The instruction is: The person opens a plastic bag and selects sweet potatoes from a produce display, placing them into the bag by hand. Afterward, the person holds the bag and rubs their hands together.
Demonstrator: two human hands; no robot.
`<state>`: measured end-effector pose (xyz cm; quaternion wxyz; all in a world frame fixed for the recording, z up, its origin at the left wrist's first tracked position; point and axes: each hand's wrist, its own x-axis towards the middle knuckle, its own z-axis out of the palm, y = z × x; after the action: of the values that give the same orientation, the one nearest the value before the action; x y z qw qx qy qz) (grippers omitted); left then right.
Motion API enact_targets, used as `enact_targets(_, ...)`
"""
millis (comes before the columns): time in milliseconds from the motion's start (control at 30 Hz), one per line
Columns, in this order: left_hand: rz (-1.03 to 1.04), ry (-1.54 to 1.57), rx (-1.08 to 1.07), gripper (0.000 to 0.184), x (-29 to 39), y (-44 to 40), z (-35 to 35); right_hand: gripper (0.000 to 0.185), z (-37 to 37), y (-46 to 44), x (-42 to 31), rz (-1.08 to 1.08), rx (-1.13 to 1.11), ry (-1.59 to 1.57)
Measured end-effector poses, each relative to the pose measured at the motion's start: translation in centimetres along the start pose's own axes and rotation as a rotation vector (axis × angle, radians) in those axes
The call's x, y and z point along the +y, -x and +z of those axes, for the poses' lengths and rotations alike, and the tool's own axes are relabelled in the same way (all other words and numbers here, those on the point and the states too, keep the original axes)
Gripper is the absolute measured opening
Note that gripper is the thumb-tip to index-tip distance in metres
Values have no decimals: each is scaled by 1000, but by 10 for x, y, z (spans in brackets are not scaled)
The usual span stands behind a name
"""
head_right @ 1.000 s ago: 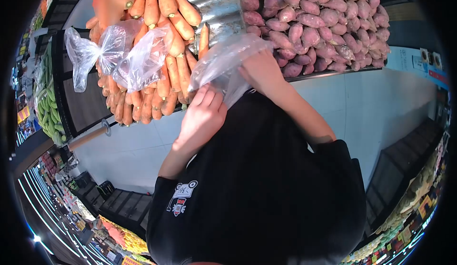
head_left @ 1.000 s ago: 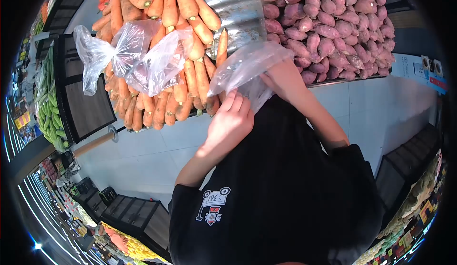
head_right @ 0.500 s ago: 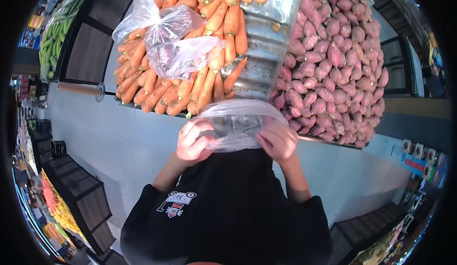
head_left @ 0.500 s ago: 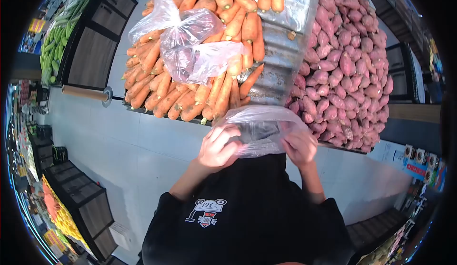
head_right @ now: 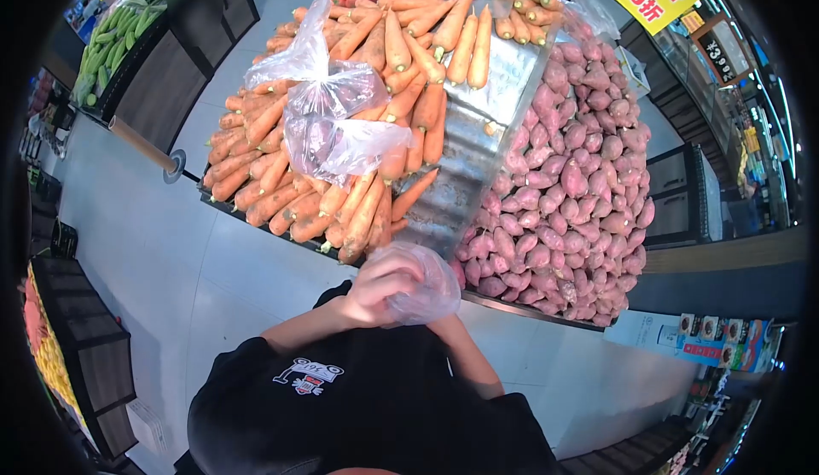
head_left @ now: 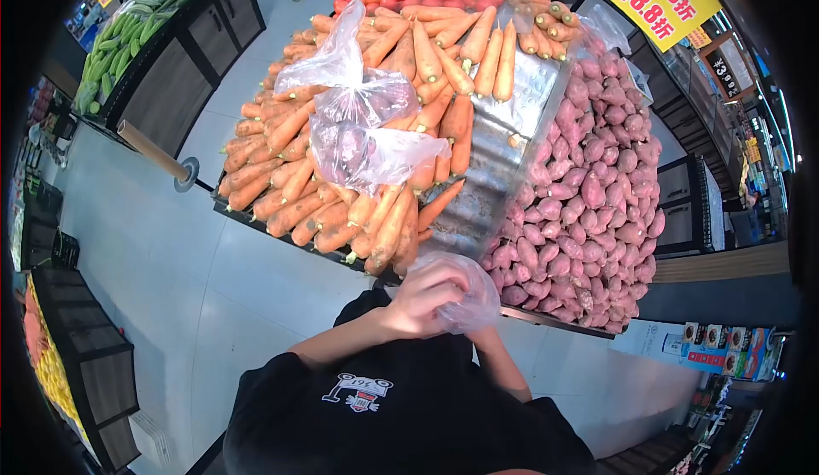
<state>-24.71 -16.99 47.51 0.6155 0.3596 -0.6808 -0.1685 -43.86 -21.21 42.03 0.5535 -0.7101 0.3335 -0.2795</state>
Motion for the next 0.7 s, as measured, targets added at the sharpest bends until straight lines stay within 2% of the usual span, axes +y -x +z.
enact_targets(67,-14,-45,143,23,-2,2,-11,41,-3,-5,13,-16,121,130)
enact_targets(133,-186,-9,113,44,4,-4,-30,36,-13,-9,18,-108,271,289)
enact_targets(167,-334,121,60,77,9,-6,-36,35,-21,-8,27,-158,355,382)
enact_targets(200,-349,185,37,84,7,-7,-38,35,-23,-6,33,-204,443,472)
enact_targets(233,-367,252,20,91,1,-4,-38,40,-21,-5,40,-160,470,415)
enact_targets(300,-472,445,-18,110,-8,1,-35,47,-23,-1,42,-11,559,-167)
enact_targets(333,-573,452,-124,113,-9,3,-33,50,-24,-1,38,49,623,-467)
enact_targets(400,-778,454,-333,119,-7,3,-27,53,-24,-7,32,141,586,-754)
enact_targets(433,-719,346,-378,122,-11,5,-11,54,-20,-11,29,173,533,-815)
enact_targets(467,-760,352,-410,112,-13,7,2,55,-14,-15,26,195,471,-833)
enact_targets(533,-764,134,-543,85,-12,15,23,58,-3,-21,20,211,360,-826)
enact_targets(700,-768,13,-292,43,-64,43,20,65,-32,-28,-1,119,17,-596)
